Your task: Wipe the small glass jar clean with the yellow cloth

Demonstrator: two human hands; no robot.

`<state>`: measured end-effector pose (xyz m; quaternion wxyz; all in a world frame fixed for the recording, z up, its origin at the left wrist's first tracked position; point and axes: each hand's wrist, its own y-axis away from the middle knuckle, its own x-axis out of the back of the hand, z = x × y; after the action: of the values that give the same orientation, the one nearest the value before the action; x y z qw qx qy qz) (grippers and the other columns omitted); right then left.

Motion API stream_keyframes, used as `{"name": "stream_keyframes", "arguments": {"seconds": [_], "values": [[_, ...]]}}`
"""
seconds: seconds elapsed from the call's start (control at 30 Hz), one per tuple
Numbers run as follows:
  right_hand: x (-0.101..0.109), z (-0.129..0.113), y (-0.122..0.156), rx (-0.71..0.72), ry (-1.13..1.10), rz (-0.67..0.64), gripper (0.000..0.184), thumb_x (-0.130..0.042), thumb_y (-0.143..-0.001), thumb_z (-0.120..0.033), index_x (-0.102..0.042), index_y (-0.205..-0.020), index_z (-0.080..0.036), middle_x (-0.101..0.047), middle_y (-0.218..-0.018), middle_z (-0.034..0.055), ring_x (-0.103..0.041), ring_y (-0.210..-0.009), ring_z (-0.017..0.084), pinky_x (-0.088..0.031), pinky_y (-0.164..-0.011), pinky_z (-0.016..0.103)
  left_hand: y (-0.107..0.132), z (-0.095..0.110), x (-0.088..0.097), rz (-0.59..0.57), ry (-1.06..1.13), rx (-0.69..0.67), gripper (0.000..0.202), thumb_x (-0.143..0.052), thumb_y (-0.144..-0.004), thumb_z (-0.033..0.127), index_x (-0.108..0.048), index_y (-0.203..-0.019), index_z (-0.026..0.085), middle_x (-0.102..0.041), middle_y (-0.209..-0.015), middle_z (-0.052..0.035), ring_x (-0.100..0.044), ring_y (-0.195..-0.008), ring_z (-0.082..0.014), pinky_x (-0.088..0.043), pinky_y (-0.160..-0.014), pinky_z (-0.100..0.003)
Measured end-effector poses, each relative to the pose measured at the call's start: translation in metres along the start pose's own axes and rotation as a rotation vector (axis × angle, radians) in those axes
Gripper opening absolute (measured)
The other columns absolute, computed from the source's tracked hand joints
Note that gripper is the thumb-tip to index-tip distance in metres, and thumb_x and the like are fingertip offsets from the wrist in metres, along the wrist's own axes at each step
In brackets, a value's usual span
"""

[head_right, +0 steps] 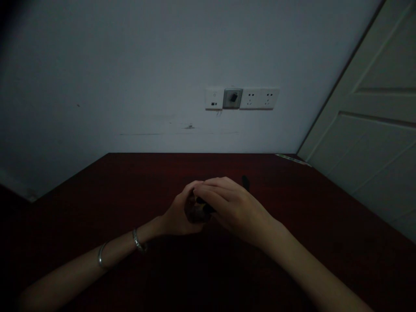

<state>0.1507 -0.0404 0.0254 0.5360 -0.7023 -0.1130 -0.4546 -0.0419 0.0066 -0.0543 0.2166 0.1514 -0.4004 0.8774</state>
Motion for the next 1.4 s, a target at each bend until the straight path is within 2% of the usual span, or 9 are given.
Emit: {"name": "stream_keyframes", "arguments": {"seconds": [0.2, 0.3, 0.43, 0.63, 0.8, 1.03, 1.13, 1.3, 1.4], "values": [[0.001, -0.012, -0.009, 0.114, 0.012, 0.031, 0.025, -0.047, -0.09, -0.011, -0.061, -0.111, -0.011, -0.071, -0.104, 0.0139, -0.065, -0.096, 0.022, -0.055, -0.077, 0.035, -0.003, -0.001, 0.004, -0.016, 0.031, 0.03, 0.09, -0.077, -0.056, 0.026, -0.032, -0.134, 0.018, -0.058, -0.116, -0.0121, -0.062, -0.098, -0.0279, -0.053, -0.088, -0.044], [0.003, -0.02, -0.014, 0.18, 0.026, 0.028, 0.023, -0.043, -0.093, -0.012, -0.063, -0.104, -0.009, -0.072, -0.098, 0.0139, -0.066, -0.092, 0.022, -0.055, -0.076, 0.036, -0.003, -0.002, 0.006, -0.003, 0.019, 0.007, 0.091, -0.078, -0.057, 0.03, -0.031, -0.134, 0.018, -0.057, -0.117, -0.0134, -0.061, -0.1, -0.0288, -0.052, -0.089, -0.045], [0.003, -0.022, -0.015, 0.162, 0.086, 0.027, 0.021, -0.045, -0.093, -0.011, -0.064, -0.102, -0.008, -0.072, -0.098, 0.0141, -0.067, -0.091, 0.022, -0.055, -0.075, 0.035, -0.001, -0.003, 0.006, 0.008, -0.031, -0.017, 0.09, -0.077, -0.057, 0.03, -0.032, -0.134, 0.019, -0.053, -0.123, -0.0143, -0.058, -0.107, -0.0307, -0.05, -0.093, -0.048], [0.0, -0.015, -0.009, 0.103, 0.091, 0.043, 0.03, -0.041, -0.093, -0.011, -0.063, -0.113, -0.01, -0.071, -0.104, 0.0149, -0.066, -0.098, 0.023, -0.056, -0.079, 0.039, 0.003, -0.005, 0.001, -0.005, -0.052, -0.036, 0.091, -0.075, -0.053, 0.026, -0.034, -0.134, 0.019, -0.052, -0.125, -0.0132, -0.054, -0.114, -0.0331, -0.048, -0.096, -0.049], [0.004, -0.017, -0.013, 0.141, 0.092, 0.009, 0.027, -0.042, -0.093, -0.013, -0.066, -0.105, -0.01, -0.071, -0.103, 0.015, -0.067, -0.091, 0.022, -0.057, -0.073, 0.037, -0.001, -0.002, 0.004, 0.004, -0.013, 0.038, 0.09, -0.077, -0.055, 0.028, -0.034, -0.133, 0.019, -0.055, -0.121, -0.0123, -0.059, -0.105, -0.0298, -0.051, -0.092, -0.046], [0.003, -0.03, -0.016, 0.22, 0.12, 0.032, 0.026, -0.041, -0.093, -0.01, -0.065, -0.102, -0.004, -0.072, -0.1, 0.0164, -0.067, -0.095, 0.024, -0.059, -0.079, 0.038, -0.001, 0.004, 0.009, 0.069, 0.013, 0.049, 0.086, -0.075, -0.059, 0.027, -0.031, -0.133, 0.017, -0.058, -0.117, -0.0126, -0.061, -0.099, -0.0271, -0.053, -0.088, -0.043], [0.0, -0.025, -0.014, 0.179, 0.118, 0.057, 0.025, -0.044, -0.093, -0.011, -0.065, -0.105, -0.007, -0.072, -0.103, 0.015, -0.066, -0.098, 0.023, -0.058, -0.082, 0.037, -0.001, 0.004, 0.007, 0.081, 0.022, 0.052, 0.089, -0.077, -0.058, 0.029, -0.031, -0.133, 0.017, -0.058, -0.117, -0.0131, -0.061, -0.101, -0.0282, -0.052, -0.089, -0.044], [-0.001, -0.01, -0.01, 0.008, 0.094, 0.013, 0.03, -0.043, -0.091, -0.01, -0.06, -0.115, -0.013, -0.07, -0.105, 0.0124, -0.064, -0.097, 0.022, -0.058, -0.079, 0.038, 0.001, 0.001, 0.002, 0.111, 0.038, 0.071, 0.086, -0.076, -0.058, 0.024, -0.032, -0.132, 0.016, -0.056, -0.121, -0.0139, -0.059, -0.106, -0.0285, -0.051, -0.091, -0.043], [-0.003, -0.009, -0.009, 0.027, 0.102, 0.023, 0.029, -0.043, -0.091, -0.01, -0.059, -0.114, -0.011, -0.07, -0.104, 0.0132, -0.064, -0.098, 0.022, -0.058, -0.08, 0.037, 0.002, -0.001, 0.001, 0.122, 0.048, 0.062, 0.087, -0.076, -0.058, 0.022, -0.032, -0.133, 0.017, -0.056, -0.121, -0.0136, -0.059, -0.105, -0.028, -0.052, -0.091, -0.042]]}}
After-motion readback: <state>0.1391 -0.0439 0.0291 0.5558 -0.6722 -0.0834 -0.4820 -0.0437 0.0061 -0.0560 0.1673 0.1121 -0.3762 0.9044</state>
